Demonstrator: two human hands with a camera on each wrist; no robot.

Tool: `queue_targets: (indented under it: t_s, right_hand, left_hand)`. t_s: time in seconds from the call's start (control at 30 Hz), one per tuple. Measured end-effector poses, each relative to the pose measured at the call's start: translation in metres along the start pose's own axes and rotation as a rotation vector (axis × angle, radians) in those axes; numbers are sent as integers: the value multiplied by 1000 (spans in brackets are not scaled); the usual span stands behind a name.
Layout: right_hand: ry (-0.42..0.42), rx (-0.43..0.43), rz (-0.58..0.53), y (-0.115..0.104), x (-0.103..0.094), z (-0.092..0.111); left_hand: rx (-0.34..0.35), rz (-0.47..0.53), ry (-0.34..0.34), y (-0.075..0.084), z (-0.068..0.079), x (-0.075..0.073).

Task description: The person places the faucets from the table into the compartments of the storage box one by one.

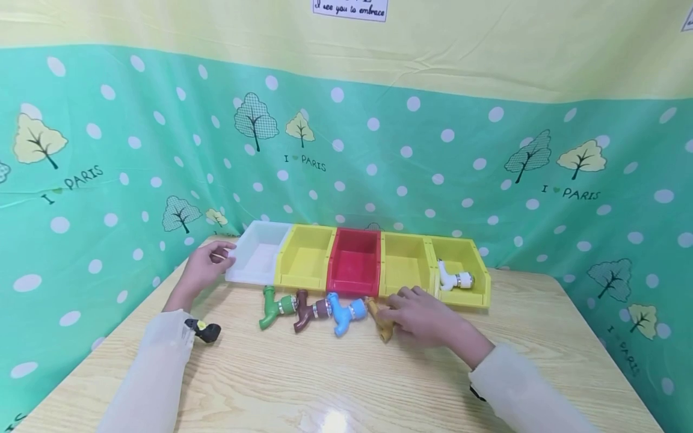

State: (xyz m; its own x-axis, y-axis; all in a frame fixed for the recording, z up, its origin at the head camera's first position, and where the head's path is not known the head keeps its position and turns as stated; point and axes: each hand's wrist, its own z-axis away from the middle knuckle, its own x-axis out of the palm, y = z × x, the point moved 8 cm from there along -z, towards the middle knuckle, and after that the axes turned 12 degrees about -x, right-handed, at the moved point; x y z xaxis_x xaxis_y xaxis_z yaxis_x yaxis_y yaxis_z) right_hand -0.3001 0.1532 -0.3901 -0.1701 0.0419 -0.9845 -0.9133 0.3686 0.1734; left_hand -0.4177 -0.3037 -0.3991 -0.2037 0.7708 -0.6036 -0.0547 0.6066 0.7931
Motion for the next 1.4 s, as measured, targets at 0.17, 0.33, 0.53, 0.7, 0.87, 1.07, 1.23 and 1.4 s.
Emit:
queue_targets:
  t_s: [0.17,0.33,0.53,0.7,0.87,1.07,1.23,1.4]
  right_hand:
    - [-33,-3,-29,-2,5,-3]
    - [-35,-17,-51,-5,5,-7]
    - [-32,-38,-73,-8,6,-12]
    - [-38,-38,-77,-9,8,-15]
    - [-50,-32,-62,-11,9,-17]
    - [-42,-19,-75,-13,4,-12]
    - [-14,-25,-78,-16,-2,-6]
    - [13,-27,-38,-15,-8,0]
  left_hand:
    - [1,-4,2,-1,-1,1]
    - [-1,-6,7,0,-1,0]
    - [1,-4,7,0,-1,-1]
    - [-2,-2,-2,0,0,-1]
    - [0,4,-6,0,0,-1]
    - [4,1,-6,0,-1,0]
    - [-10,1,-9,1,0,1]
    - [-7,2,2,2,3,-1]
